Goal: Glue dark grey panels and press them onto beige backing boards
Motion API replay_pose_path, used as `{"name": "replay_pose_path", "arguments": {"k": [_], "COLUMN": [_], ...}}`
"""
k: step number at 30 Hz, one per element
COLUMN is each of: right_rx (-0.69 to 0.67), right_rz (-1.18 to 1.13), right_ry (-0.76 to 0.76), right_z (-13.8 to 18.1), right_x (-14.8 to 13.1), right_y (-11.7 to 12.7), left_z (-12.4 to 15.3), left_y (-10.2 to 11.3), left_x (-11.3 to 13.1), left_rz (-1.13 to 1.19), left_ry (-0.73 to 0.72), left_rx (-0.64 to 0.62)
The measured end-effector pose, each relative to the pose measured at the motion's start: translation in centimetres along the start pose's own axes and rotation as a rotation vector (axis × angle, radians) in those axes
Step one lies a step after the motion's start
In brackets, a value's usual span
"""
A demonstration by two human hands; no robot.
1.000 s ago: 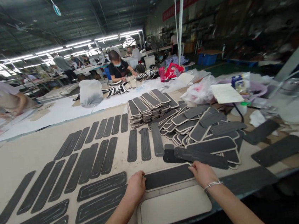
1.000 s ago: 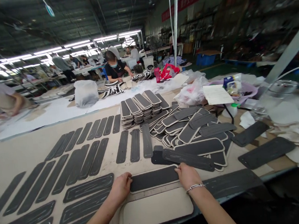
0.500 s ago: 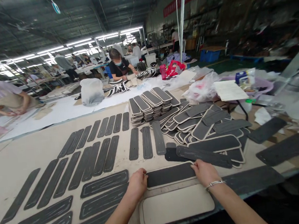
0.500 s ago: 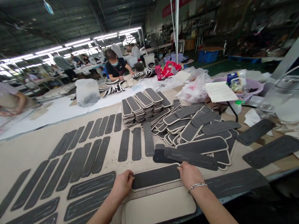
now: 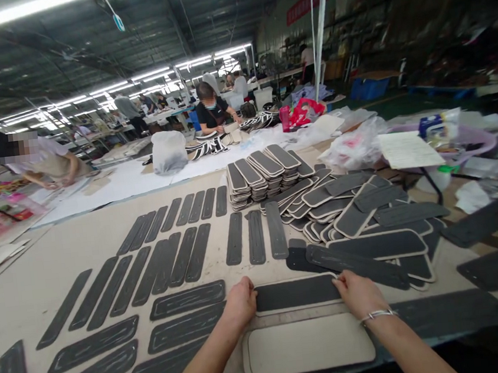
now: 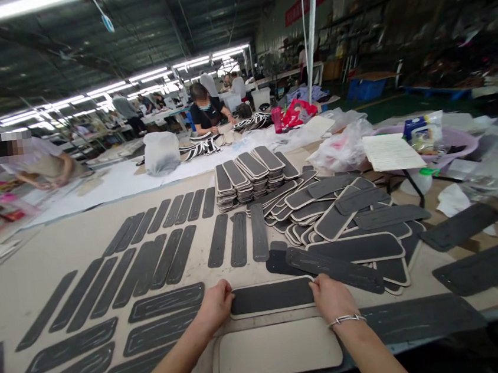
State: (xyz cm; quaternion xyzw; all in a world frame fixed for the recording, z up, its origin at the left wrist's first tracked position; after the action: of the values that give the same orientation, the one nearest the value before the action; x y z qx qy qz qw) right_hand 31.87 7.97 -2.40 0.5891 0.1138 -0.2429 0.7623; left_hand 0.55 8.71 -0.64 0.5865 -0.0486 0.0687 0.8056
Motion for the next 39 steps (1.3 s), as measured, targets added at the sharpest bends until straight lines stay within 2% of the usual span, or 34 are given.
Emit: {"name": "replay_pose_path", "arguments": {"k": [8, 16, 22, 27, 30, 32, 36, 39], "right_rx": [0.044, 0.027, -0.001, -0.012, -0.011, -0.008, -0.002, 0.009], "right_rz": [0.013, 0.029, 0.045, 0.043, 0.039, 0.037, 0.042, 0.049], "right_ry": [-0.031, -0.035, -0.017, -0.005, 0.005, 0.016, 0.032, 0.031], "right_z": [0.2, 0.2, 0.0, -0.1, -0.1, -0.1, -0.1, 0.1], "right_x": [-0.6, -0.6, -0.4, -0.3, -0.3, -0.4, -0.5, -0.7], "right_y": [0.2, 0.1, -0.1, -0.2, -0.1, -0.1, 0.0, 0.2], "left_z": [-0.3, -0.2, 0.0, 1.1, 2.4, 3.2, 3.6, 3.2], "left_y": [0.2, 0.0, -0.4, 0.5, 1.3, 1.6, 1.2, 0.6], "left_x": [-0.3, -0.6, -0.6, -0.7, -1.1, -1.4, -1.4, -1.6], "left_rz": [0.043, 0.119, 0.120, 0.083, 0.072, 0.057, 0.009, 0.015], "left_ry": [-0.039, -0.044, -0.044, -0.088, -0.172, -0.293, -0.568, -0.643], "left_rx": [-0.017, -0.033, 0.026, 0.114, 0.157, 0.168, 0.089, 0.064]}}
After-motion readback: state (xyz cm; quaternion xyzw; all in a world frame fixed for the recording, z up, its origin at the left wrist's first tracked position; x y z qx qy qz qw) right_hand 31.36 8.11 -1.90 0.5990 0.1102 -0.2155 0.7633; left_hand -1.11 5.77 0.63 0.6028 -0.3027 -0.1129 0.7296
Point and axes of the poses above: each hand's wrist, its own z-axis away from the middle knuckle, its own y-axis out of the back of the hand, x = y × z, the point moved 1 cm from there along -z, towards the middle knuckle, and after that the axes turned 11 degrees about -z, right-handed, at the moved point
